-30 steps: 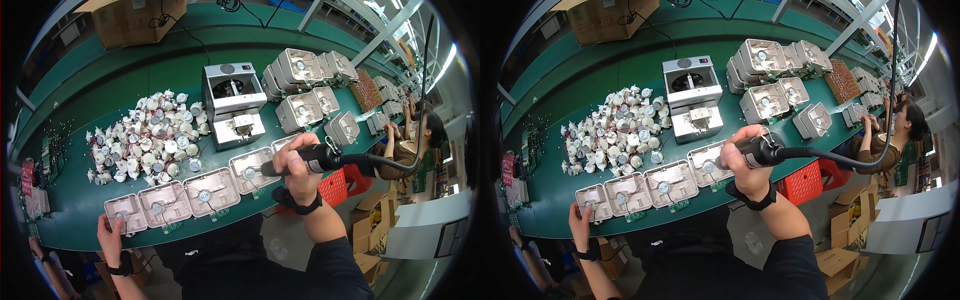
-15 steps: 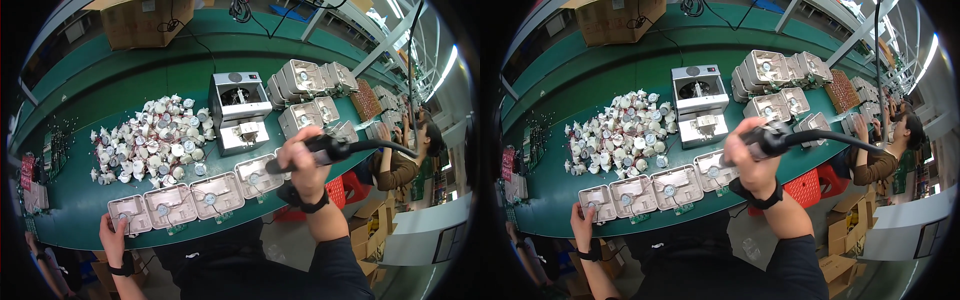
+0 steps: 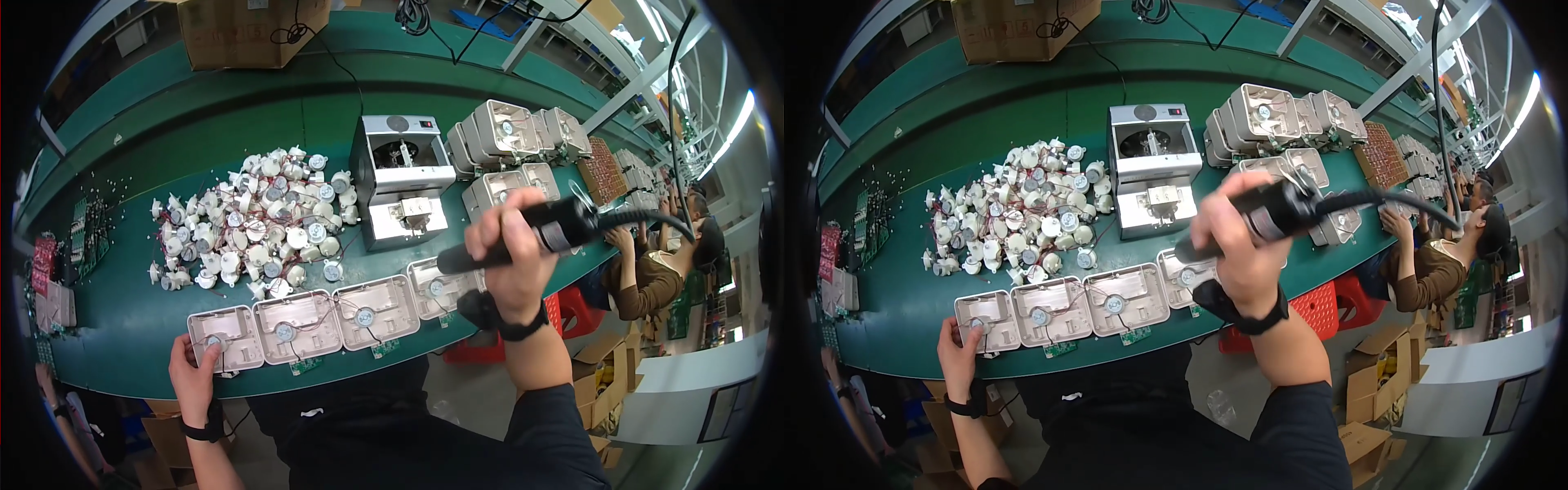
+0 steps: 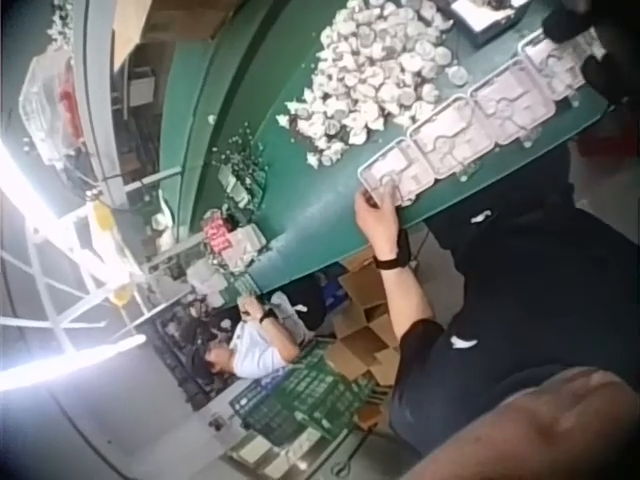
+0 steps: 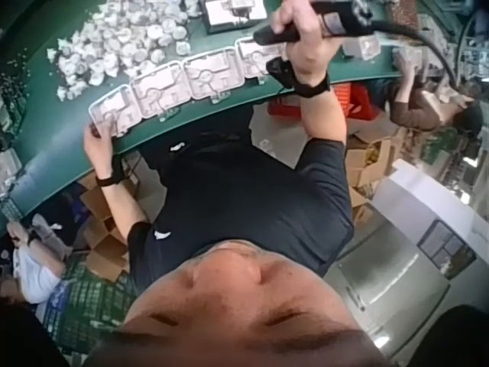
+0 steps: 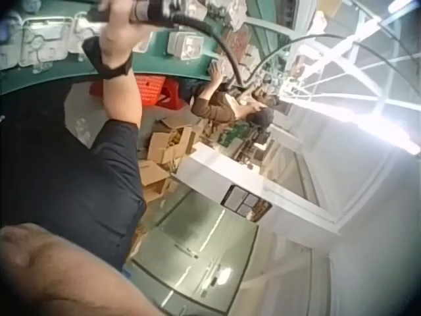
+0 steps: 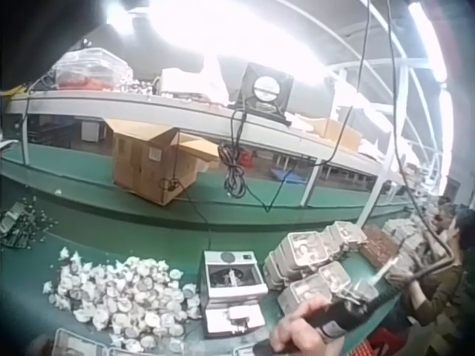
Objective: The person uses a power screwdriver on components inside plastic housings, moves them aside, and then picks up small motors and circuit boards to assemble them.
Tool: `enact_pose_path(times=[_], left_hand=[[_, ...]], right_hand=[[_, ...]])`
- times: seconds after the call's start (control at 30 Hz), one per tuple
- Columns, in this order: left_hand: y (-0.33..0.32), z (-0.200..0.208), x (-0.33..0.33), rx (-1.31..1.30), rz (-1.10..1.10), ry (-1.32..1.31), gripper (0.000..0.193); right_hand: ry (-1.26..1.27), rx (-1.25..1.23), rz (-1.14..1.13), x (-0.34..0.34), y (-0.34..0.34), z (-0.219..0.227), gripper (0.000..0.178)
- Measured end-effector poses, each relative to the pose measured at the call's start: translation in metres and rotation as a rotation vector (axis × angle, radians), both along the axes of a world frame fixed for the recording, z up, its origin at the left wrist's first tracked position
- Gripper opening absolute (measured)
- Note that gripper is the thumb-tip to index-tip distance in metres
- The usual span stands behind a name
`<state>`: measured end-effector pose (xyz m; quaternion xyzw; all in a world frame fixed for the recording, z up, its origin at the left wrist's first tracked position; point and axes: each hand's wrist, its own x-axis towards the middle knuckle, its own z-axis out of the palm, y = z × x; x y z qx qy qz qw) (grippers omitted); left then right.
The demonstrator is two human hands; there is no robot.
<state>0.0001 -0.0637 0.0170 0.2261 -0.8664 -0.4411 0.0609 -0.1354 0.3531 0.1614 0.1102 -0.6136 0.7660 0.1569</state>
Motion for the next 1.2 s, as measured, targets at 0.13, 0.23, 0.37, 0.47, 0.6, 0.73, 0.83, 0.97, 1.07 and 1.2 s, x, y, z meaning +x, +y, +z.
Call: enact_pose_path(times=[0.13, 0.23, 0.37, 0.47, 0.6, 0.73, 0.83, 0.97, 1.07, 1.2], left_hand=[[-0.003, -0.001, -0.001, 0.006, -0.008, -0.02, 0.038], [-0.005, -0.004, 0.0, 0.003, -0.009, -0.021, 0.038], [-0.003, 0.0, -0.001, 0.004, -0.008, -0.028, 0.038], [0.0, 0.002, -0.002, -0.021, -0.02, -0.038, 0.038], [0.002, 0.006, -0.003, 0.012, -0.013, -0.023, 0.038], [0.004, 0.004, 0.0, -0.019, -0.018, -0.012, 0.037], [0.002, 0.006, -0.001, 0.008, -0.015, -0.047, 0.037], [0.007, 0.016, 0.004, -0.075, 0.06, 0.056, 0.038], [0.028, 0.052, 0.013, -0.236, 0.119, 0.219, 0.039], [0.087, 0.079, 0.027, -0.103, -0.116, 0.373, 0.037]], right_hand=[[-0.007, -0.02, 0.045, 0.031, 0.005, -0.011, 0.021], [-0.012, 0.045, 0.051, 0.036, 0.007, -0.023, 0.024], [-0.024, 0.07, 0.029, 0.033, 0.008, -0.037, 0.023], [0.0, -0.013, 0.047, 0.032, 0.011, -0.046, 0.023], [-0.018, 0.201, -0.02, 0.029, 0.006, -0.06, 0.023], [-0.013, 0.232, -0.016, 0.03, 0.006, -0.061, 0.023], [-0.029, 0.226, -0.031, 0.031, 0.007, -0.058, 0.024], [-0.007, 0.076, 0.024, 0.04, 0.011, -0.044, 0.024], [0.029, -0.004, 0.068, 0.044, 0.015, -0.04, 0.025], [0.02, 0.007, 0.064, 0.046, 0.017, -0.05, 0.026]])
